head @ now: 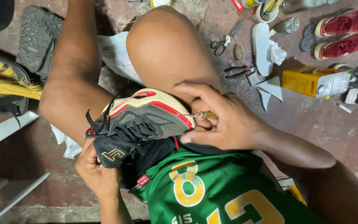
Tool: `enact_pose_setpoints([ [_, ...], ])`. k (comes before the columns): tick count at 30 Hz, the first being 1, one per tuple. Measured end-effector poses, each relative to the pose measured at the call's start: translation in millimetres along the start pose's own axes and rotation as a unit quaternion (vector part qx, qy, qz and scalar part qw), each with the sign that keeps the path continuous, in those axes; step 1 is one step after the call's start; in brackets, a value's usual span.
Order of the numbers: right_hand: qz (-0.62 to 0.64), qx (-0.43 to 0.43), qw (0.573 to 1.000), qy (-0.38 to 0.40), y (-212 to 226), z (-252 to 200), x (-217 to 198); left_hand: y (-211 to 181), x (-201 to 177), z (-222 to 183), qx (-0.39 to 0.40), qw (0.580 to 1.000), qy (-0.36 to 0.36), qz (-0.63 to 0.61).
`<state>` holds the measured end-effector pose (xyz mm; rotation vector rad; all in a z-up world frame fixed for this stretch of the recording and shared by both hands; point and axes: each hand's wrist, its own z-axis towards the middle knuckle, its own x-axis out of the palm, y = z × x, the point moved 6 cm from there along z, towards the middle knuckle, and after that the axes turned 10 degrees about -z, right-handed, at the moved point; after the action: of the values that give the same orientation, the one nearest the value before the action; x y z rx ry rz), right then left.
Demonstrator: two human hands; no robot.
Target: The person sews the sole of a black sneaker using a needle and thread while holding the shoe on their lap.
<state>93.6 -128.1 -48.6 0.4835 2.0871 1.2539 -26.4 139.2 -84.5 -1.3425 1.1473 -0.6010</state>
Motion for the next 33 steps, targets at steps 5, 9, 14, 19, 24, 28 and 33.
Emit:
enact_pose_setpoints([
  [5, -0.253, 0.089, 0.959, 0.090, 4.1, -17.3, -20.2, 4.1, 4.6, -8.4, -0.014, 0.999, -0.016, -0.043],
  [9, -0.333, 0.087, 0.928, 0.144, 4.1, -24.8, -35.1, 11.6, 7.7, -9.1, -0.003, 0.998, -0.026, -0.062],
  [14, -0.195, -0.133, 0.969, -0.074, 21.9, -12.3, -26.1, 27.5, 5.2, -14.6, 0.006, 0.993, -0.050, -0.102],
  [19, -0.120, -0.146, 0.977, -0.100, 11.1, -8.1, -13.7, 38.7, 2.1, -21.4, -0.013, 0.982, -0.095, -0.166],
  [24, -0.157, 0.099, 0.982, 0.024, -32.1, -23.6, -17.0, 7.5, 6.7, -9.9, -0.060, 0.986, 0.050, -0.145],
  [28, 0.019, -0.116, 0.988, -0.097, 3.4, -22.3, -36.5, -2.6, 11.7, -4.8, -0.011, 0.992, 0.128, 0.003],
  [33, 0.279, -0.115, 0.950, -0.079, 26.1, -7.0, -20.8, 9.9, 12.7, -1.9, 0.009, 0.994, 0.108, 0.022],
])
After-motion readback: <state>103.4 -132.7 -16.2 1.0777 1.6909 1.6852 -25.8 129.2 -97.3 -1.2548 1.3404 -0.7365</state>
